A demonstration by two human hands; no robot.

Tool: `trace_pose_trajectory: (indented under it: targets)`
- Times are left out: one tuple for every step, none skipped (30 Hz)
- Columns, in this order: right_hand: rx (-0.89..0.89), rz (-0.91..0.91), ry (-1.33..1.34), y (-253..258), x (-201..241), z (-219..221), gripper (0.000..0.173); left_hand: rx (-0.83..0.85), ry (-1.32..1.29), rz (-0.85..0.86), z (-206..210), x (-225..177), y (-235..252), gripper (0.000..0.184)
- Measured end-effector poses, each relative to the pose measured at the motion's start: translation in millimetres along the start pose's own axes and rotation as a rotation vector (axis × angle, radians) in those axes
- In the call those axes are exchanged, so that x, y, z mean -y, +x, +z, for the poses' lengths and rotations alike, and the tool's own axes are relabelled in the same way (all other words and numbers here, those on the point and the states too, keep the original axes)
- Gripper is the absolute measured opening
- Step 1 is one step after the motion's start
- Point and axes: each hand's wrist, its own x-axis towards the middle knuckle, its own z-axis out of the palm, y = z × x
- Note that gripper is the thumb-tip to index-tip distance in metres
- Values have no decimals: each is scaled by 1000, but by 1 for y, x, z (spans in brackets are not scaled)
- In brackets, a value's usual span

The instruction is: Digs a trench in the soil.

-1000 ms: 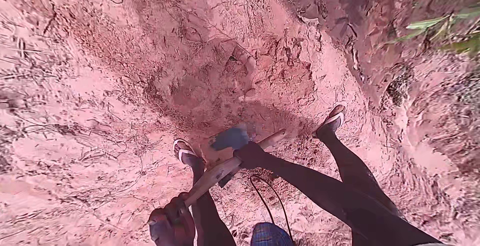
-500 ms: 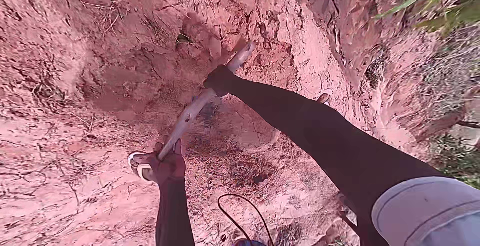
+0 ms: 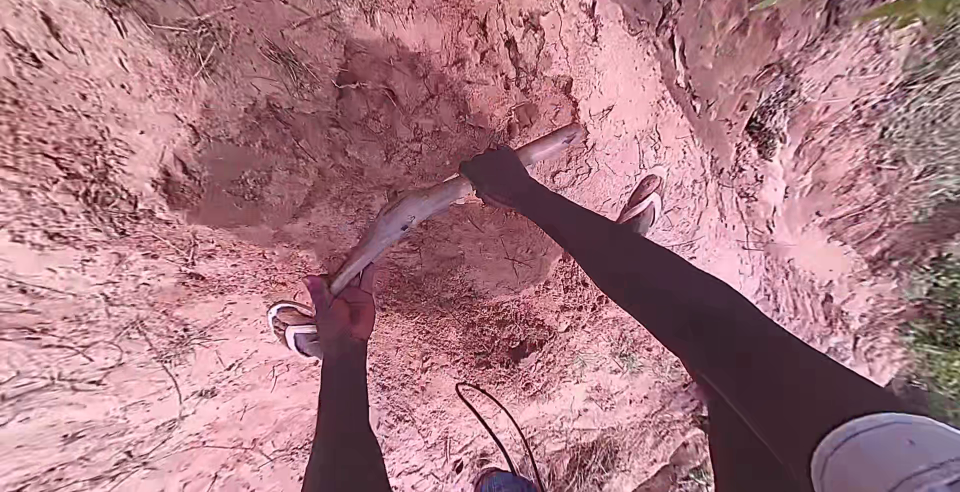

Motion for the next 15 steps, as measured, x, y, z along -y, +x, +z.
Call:
trace_pose_trajectory:
  targets:
    - [3, -1, 45, -17, 5, 5, 30, 19, 30, 32, -4, -10, -11, 45]
    - [10, 2, 83, -36, 9, 9, 28, 38, 62, 54, -5, -21, -24, 43]
    - [20, 8, 118, -55, 11, 13, 27, 61, 73, 71, -5, -30, -37, 41]
    - [38, 21, 150, -74, 14, 16, 27, 88, 80, 79, -3, -39, -50, 41]
    - [64, 37, 174, -93, 17, 18, 28, 106, 88, 79, -2, -46, -65, 41]
    - [114, 54, 188, -112, 22, 21, 28, 121, 82, 76, -2, -51, -80, 42]
    - [181, 66, 194, -128, 28, 22, 30, 131, 59, 68, -4, -54, -93, 42]
    - [257, 73, 187, -142, 33, 20, 32, 132, 33, 67, -6, -53, -102, 42]
    - [323, 82, 177, -152, 39, 20, 33, 120, 15, 63, -9, -52, -110, 41]
    - [378, 92, 171, -164, 46, 23, 33, 93, 0, 46, -15, -52, -119, 38]
    - [430, 99, 157, -175, 51, 26, 32, 48, -25, 22, -18, -51, -128, 35]
    - [469, 103, 144, -183, 56, 29, 32, -6, -49, 1, -20, -48, -137, 33]
    - [506, 98, 136, -191, 64, 32, 33, -65, -67, -20, -28, -47, -145, 32]
    - [542, 92, 128, -196, 73, 32, 33, -121, -91, -37, -38, -47, -153, 32]
    - [572, 89, 118, -199, 81, 31, 34, -147, -116, -49, -51, -45, -160, 32]
